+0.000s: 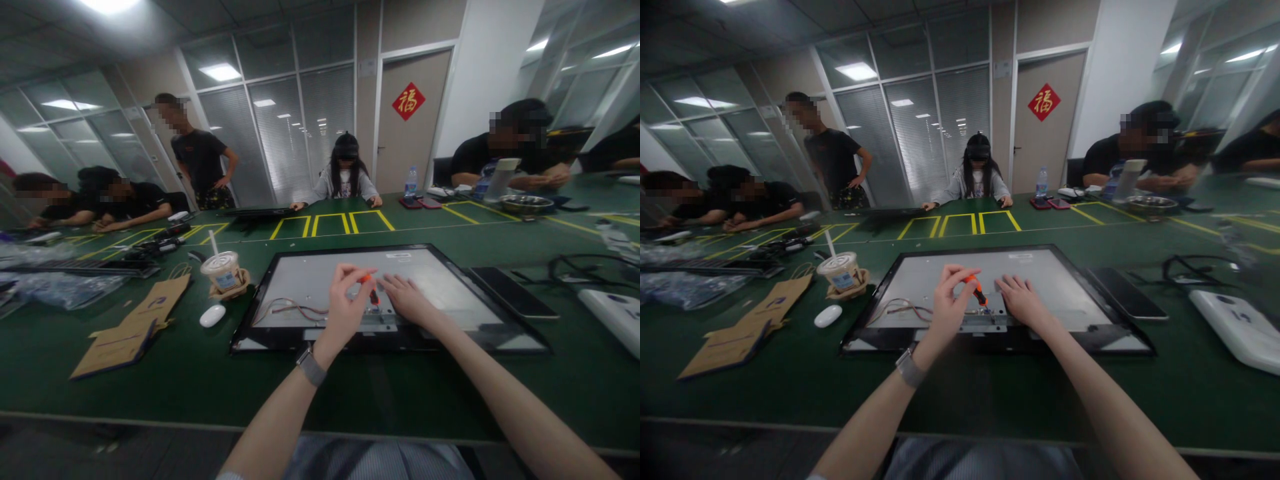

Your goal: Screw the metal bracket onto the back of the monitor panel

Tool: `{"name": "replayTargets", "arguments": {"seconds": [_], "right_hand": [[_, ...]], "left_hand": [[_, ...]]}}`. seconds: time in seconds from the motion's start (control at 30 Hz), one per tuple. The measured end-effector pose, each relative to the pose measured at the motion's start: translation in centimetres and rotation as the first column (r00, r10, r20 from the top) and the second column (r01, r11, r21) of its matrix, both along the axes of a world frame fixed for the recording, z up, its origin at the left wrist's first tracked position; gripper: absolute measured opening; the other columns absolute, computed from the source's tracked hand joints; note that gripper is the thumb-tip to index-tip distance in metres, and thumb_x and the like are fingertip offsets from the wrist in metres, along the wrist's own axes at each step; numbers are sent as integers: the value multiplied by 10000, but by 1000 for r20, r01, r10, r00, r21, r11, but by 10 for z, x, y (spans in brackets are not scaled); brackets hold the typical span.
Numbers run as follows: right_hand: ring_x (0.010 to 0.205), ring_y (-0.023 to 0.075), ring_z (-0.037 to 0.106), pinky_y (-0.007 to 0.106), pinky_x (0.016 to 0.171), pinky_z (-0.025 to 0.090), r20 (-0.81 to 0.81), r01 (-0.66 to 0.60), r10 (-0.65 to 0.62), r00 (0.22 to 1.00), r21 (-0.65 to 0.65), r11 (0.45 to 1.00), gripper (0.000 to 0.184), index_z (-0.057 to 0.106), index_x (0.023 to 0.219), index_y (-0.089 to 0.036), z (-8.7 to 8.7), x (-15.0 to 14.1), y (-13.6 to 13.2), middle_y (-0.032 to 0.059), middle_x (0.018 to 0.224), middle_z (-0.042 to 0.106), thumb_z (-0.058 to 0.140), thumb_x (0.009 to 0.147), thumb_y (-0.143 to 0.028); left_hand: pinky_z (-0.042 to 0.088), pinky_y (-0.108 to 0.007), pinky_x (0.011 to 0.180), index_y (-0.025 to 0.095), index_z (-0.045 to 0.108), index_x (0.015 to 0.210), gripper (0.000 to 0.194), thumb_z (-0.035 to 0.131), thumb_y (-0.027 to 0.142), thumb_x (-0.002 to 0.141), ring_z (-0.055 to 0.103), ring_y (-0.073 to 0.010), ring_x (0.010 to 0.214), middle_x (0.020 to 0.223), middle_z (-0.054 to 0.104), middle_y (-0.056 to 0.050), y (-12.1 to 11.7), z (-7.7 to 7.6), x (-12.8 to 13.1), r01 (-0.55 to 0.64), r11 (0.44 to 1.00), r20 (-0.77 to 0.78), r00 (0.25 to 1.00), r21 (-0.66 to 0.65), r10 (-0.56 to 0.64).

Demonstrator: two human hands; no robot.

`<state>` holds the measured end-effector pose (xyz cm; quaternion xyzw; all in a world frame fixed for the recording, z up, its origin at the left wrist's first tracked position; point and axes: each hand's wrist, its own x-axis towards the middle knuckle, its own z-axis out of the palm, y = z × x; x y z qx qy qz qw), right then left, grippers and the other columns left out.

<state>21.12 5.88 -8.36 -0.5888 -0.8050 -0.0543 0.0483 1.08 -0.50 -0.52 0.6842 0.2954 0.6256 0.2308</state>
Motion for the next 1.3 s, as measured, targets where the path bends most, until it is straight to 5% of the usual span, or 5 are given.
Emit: {"name": "replayTargets", "arguments": {"seconds": [0.47,0.7,0.9,1.17,1.3], "right_hand": [[1386,333,432,568,1077,379,-13,-2,2,1000,30,1000,528,465,1472,-197,-2,0,0,149,1539,434,260,985,-206],[1384,324,436,572,1073,381,-27,-15,16,1000,41,999,528,468,1468,-200,-5,1,2,154,1533,443,264,981,-206],[1389,326,429,570,1085,366,-35,1,0,999,29,1000,528,458,1476,-209,-6,2,3,143,1540,434,239,996,-234],[1393,314,426,546,1086,377,-9,1,-1,1000,17,1000,516,454,1476,-212,-2,1,0,132,1545,430,265,996,-218],[1396,322,422,559,1088,372,-21,7,-7,1000,11,1000,519,453,1478,-213,0,0,-1,140,1547,424,267,994,-217]], "left_hand": [[475,-303,862,211,733,1079,217,598,312,941,588,-164,894,923,587,-40,1,1,-3,18,1000,-6,1000,-23,-18],[461,-353,944,185,650,1223,330,409,289,1023,616,-192,1018,1051,659,-83,3,0,-4,127,989,40,991,-71,-125],[478,-323,877,211,731,1064,213,596,318,938,584,-172,912,941,577,-46,1,1,-2,17,1000,-11,1000,-22,-17],[448,-342,942,187,670,1164,314,403,267,1021,604,-188,1006,1058,647,-80,1,1,-4,129,988,33,991,-81,-127],[467,-342,909,210,726,1062,230,559,329,959,579,-188,968,1001,593,-62,2,2,-3,57,997,0,998,-44,-57]]}}
